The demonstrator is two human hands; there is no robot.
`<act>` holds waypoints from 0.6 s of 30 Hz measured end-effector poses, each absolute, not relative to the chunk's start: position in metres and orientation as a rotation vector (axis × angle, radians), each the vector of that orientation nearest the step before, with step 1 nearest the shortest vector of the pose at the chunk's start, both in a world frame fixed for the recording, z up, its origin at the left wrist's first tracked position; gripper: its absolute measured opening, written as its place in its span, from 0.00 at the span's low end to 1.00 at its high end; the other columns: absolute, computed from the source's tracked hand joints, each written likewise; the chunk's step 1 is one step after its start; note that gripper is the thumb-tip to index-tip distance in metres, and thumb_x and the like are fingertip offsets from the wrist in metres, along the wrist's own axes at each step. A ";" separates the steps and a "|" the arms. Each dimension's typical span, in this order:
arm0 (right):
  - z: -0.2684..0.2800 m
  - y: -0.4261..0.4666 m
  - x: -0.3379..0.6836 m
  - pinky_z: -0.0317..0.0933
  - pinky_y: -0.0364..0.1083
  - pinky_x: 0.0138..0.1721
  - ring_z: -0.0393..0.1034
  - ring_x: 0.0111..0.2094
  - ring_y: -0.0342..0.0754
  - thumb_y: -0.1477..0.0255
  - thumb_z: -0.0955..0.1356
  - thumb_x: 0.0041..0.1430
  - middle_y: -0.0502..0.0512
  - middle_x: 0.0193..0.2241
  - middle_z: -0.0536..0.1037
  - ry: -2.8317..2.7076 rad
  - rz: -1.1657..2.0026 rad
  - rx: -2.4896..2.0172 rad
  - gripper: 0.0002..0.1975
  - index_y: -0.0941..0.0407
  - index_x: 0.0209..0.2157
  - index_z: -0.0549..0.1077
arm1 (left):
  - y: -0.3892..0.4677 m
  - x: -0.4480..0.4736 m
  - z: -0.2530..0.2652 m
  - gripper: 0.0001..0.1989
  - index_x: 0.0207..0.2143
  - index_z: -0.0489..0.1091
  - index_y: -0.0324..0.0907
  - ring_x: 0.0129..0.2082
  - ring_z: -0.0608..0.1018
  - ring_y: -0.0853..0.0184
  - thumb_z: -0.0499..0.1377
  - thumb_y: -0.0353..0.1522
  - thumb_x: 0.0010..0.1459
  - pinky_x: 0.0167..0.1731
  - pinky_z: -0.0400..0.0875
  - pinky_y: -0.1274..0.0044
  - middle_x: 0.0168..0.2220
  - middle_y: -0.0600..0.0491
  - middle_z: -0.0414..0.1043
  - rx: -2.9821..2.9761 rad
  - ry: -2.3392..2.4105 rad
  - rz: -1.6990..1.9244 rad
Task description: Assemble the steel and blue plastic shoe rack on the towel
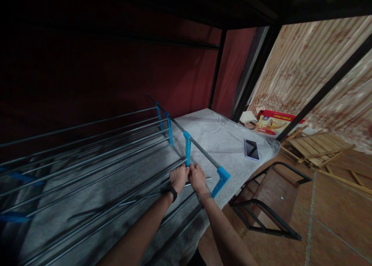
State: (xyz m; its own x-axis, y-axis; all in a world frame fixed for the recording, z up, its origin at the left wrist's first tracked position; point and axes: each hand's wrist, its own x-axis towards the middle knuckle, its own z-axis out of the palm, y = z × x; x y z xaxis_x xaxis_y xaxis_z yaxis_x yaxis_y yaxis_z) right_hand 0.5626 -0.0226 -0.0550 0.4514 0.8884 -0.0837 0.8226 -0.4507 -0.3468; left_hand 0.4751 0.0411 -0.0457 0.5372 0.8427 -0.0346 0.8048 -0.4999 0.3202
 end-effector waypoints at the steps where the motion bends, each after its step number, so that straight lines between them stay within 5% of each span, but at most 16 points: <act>1: -0.055 -0.022 0.563 0.62 0.43 0.44 0.72 0.45 0.48 0.72 0.56 0.71 0.59 0.49 0.71 -1.474 0.376 -2.449 0.21 0.51 0.61 0.66 | 0.041 0.475 -0.046 0.17 0.44 0.72 0.40 0.41 0.82 0.59 0.47 0.38 0.70 0.39 0.71 0.73 0.36 0.44 0.80 2.484 1.364 0.174; 18: -0.061 -0.021 0.565 0.60 0.43 0.43 0.71 0.45 0.48 0.72 0.58 0.70 0.56 0.46 0.72 -1.458 0.392 -2.443 0.22 0.47 0.62 0.66 | 0.046 0.474 -0.044 0.19 0.46 0.72 0.38 0.41 0.82 0.59 0.44 0.37 0.71 0.39 0.71 0.73 0.37 0.43 0.80 2.548 1.302 0.085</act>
